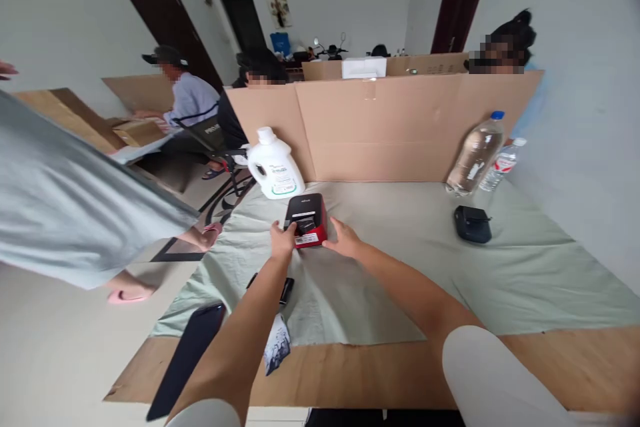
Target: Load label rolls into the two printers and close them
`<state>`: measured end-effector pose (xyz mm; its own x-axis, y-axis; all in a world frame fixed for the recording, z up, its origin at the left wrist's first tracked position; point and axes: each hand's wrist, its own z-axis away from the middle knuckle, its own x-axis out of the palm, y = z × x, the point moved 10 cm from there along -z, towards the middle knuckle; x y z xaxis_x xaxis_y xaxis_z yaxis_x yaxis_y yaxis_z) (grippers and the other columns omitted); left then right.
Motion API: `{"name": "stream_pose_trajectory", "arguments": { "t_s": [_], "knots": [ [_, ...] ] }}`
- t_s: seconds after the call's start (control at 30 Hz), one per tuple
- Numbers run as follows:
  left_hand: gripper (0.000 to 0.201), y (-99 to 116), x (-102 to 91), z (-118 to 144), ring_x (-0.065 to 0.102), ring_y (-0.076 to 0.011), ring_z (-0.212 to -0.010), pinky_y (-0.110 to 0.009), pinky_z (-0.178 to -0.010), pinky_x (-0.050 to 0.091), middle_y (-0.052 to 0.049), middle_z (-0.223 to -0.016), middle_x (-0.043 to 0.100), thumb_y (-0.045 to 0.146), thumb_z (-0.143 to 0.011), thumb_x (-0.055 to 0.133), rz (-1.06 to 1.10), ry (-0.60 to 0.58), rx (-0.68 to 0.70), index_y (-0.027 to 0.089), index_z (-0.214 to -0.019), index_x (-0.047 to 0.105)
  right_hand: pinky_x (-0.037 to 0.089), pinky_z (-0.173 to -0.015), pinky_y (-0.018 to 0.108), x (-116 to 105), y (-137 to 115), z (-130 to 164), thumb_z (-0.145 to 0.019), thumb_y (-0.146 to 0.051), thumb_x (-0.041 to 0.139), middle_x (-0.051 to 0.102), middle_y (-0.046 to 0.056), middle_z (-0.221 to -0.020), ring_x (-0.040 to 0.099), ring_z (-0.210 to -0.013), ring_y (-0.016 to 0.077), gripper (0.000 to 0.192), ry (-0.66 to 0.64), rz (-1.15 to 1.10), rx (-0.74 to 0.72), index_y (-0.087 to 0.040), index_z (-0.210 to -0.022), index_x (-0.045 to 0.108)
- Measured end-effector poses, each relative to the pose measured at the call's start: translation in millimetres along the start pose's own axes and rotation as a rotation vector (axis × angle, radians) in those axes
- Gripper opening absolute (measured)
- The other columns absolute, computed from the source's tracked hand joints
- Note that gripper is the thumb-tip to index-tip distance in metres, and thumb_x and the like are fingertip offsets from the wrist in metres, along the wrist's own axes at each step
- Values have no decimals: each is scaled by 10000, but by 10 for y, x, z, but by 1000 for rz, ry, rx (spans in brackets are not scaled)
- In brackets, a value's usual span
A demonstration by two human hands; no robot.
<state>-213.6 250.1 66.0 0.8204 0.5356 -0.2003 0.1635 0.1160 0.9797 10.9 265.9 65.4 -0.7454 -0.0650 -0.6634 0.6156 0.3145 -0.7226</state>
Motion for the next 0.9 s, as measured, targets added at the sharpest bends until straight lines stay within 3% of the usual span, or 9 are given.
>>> {"name": "stream_pose_trajectory", "arguments": {
  "t_s": [0.1,0.17,0.2,0.27,0.4,0.5,0.6,0.73,0.9],
  "knots": [
    [624,478,52,494,383,-302,-1334,-490,-1100,308,-183,-1420,393,264,-796,598,-340,113,397,146,-1361,361,296,-1090,504,-716,529,222,-757,-406,658,448,146,-1438,364,-1350,312,683,105,188,122,-220,-1378,444],
    [538,660,446,1062,298,-318,-1388,-508,-1133,248,-171,-1452,369,281,-817,580,-452,-74,678,154,-1320,438,162,-1114,585,-1368,915,433,-803,-350,602,322,210,-1504,211,-1417,360,666,230,334,223,-143,-1403,402],
    [484,646,719,1387,305,-306,-1389,-504,-1136,246,-151,-1436,411,267,-839,544,-499,-250,774,170,-1307,467,187,-1105,580,-1733,1079,563,-820,-367,575,326,201,-1506,221,-1413,361,640,309,563,286,-149,-1398,409],
    [490,441,1183,1991,242,-302,-1426,-524,-1139,226,-116,-1477,399,279,-886,483,-641,-547,837,203,-1367,440,125,-1093,628,-2301,1391,802,-800,-332,603,225,233,-1540,115,-1431,409,678,375,679,350,-111,-1405,392],
    [569,-66,1641,2815,102,-320,-1468,-594,-1151,96,-75,-1582,223,450,-935,410,-879,-887,871,270,-1469,324,220,-1018,654,-3062,2001,1319,-734,-537,654,152,249,-1544,159,-1390,496,843,392,855,671,-191,-1438,345],
    [620,-232,1662,3066,91,-301,-1473,-582,-1162,61,-71,-1593,182,545,-940,343,-912,-983,922,269,-1491,276,362,-948,557,-3169,2371,1663,-701,-646,631,314,289,-1428,424,-1255,458,949,342,631,928,-205,-1467,284],
    [621,-237,1585,3085,89,-288,-1475,-566,-1167,74,-72,-1592,184,553,-948,313,-912,-965,928,259,-1493,271,405,-914,505,-3110,2402,1818,-688,-650,633,427,273,-1310,493,-1186,417,985,373,528,982,-186,-1473,258],
    [604,-169,1532,3074,122,-278,-1471,-553,-1174,85,-64,-1581,227,551,-942,342,-873,-935,927,254,-1468,322,422,-913,479,-2854,2124,1876,-647,-591,689,493,227,-1248,515,-1153,382,895,423,468,870,-191,-1387,385],
    [600,-113,1488,3041,196,-261,-1455,-516,-1185,125,-94,-1548,307,489,-921,442,-781,-886,892,210,-1445,350,452,-862,430,-2120,1403,1907,-636,-563,690,582,149,-1107,576,-1003,304,705,317,417,568,-191,-1205,505]
  ]
}}
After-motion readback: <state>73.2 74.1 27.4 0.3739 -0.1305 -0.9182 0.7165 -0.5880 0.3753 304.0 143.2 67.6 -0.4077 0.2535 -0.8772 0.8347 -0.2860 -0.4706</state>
